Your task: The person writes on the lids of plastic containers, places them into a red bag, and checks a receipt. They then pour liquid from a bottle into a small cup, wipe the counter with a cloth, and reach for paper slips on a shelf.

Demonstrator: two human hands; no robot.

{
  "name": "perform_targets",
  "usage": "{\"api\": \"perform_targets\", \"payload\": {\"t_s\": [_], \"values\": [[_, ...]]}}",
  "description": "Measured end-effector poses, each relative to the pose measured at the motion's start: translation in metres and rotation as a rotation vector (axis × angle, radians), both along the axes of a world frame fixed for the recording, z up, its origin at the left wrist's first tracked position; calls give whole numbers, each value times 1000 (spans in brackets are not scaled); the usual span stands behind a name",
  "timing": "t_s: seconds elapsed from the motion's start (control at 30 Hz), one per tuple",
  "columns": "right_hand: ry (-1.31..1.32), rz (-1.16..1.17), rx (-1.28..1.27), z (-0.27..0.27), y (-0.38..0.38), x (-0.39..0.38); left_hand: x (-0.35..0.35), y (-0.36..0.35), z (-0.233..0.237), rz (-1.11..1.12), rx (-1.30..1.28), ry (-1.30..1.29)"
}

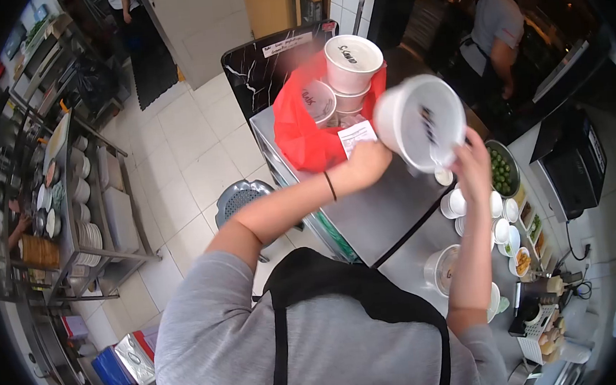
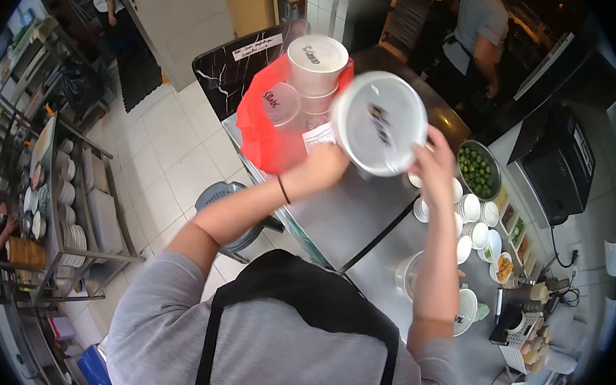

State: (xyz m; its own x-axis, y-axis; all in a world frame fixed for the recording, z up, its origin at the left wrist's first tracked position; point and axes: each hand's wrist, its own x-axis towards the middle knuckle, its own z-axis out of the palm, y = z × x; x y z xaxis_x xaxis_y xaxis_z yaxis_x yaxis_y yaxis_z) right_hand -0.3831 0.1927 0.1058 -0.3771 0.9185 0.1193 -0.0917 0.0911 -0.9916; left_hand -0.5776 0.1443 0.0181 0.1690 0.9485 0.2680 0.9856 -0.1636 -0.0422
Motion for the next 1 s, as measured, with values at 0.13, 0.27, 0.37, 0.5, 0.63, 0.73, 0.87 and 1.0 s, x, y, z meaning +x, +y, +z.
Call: {"api": "perform_targets", "payload": {"t_s": [0.13, 0.27, 0.37, 0.5, 0.63, 0.73, 0.87, 1.0], "values": [[215, 129, -138, -23, 25, -133, -3, -9, -46, -60, 142, -188], [68, 207, -245, -70, 51, -204, -44, -57, 2, 43, 421, -393], [-67, 342, -237, -46, 59, -214, -93, -73, 20, 353, 719, -356], [-115, 411, -293, -43, 65, -222, -162, -50, -18, 490, 773, -756], [-47, 342, -306, -52, 64, -232, -221, -36, -4, 430, 520, -1092], [-12, 375, -282, -54, 65, -233, -228, -33, 56, 372, 596, -1201], [-226, 324, -113, -29, 47, -206, -177, -45, 103, 341, 903, -453], [-815, 22, 449, -59, 44, -170, -113, -52, 78, 31, 813, -468]]}}
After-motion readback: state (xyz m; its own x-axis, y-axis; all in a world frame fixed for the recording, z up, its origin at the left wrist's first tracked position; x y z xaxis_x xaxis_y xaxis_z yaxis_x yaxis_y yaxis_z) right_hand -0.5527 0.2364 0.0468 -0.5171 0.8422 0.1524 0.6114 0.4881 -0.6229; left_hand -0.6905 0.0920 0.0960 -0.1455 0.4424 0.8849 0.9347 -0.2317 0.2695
